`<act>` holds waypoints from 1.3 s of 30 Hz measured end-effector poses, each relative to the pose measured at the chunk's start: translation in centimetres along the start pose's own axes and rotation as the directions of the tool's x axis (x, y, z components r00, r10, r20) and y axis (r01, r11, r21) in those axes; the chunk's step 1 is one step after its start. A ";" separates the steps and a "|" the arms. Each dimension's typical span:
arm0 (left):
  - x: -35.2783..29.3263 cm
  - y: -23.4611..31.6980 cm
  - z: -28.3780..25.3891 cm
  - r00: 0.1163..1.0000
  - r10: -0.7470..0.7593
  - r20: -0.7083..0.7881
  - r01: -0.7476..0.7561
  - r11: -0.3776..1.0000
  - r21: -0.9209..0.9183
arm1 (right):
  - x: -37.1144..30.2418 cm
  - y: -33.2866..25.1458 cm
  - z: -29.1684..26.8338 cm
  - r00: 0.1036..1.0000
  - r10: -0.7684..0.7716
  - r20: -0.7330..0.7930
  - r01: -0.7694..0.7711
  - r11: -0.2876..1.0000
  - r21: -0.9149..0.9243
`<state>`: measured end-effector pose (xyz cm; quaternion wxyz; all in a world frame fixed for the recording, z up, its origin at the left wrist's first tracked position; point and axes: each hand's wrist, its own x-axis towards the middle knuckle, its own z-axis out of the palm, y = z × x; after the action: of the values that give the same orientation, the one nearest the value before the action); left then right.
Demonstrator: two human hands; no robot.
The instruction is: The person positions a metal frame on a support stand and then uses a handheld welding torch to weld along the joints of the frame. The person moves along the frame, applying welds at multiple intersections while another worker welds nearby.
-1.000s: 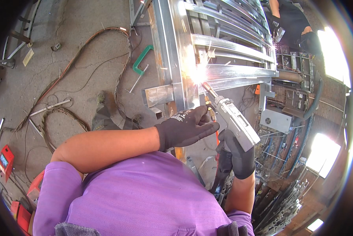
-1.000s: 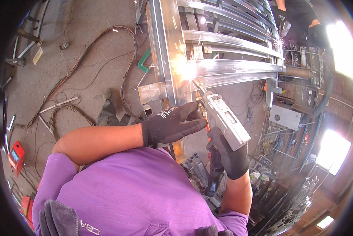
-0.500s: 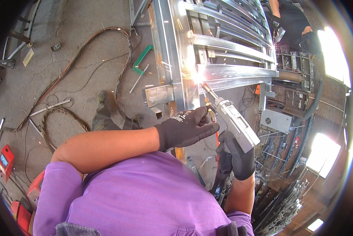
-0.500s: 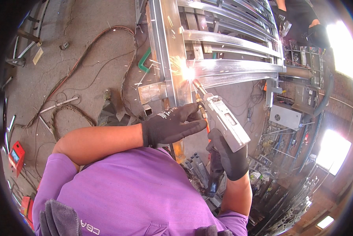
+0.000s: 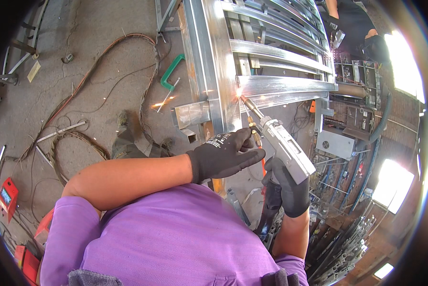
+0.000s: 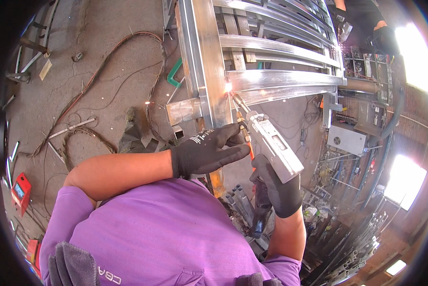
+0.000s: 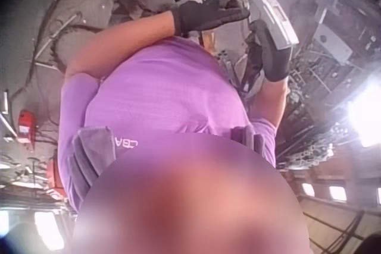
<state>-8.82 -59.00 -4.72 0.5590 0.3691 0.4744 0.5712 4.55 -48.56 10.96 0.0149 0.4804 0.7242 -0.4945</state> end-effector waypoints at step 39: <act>-0.3 0.6 0.1 0.999 -0.032 0.014 0.032 0.999 -0.024 | -0.2 -0.1 0.0 0.999 0.039 0.024 -0.039 0.999 0.015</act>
<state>-8.88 -59.26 -4.12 0.5756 0.3585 0.4695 0.5655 4.59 -48.72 11.17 0.0293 0.4886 0.7107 -0.5054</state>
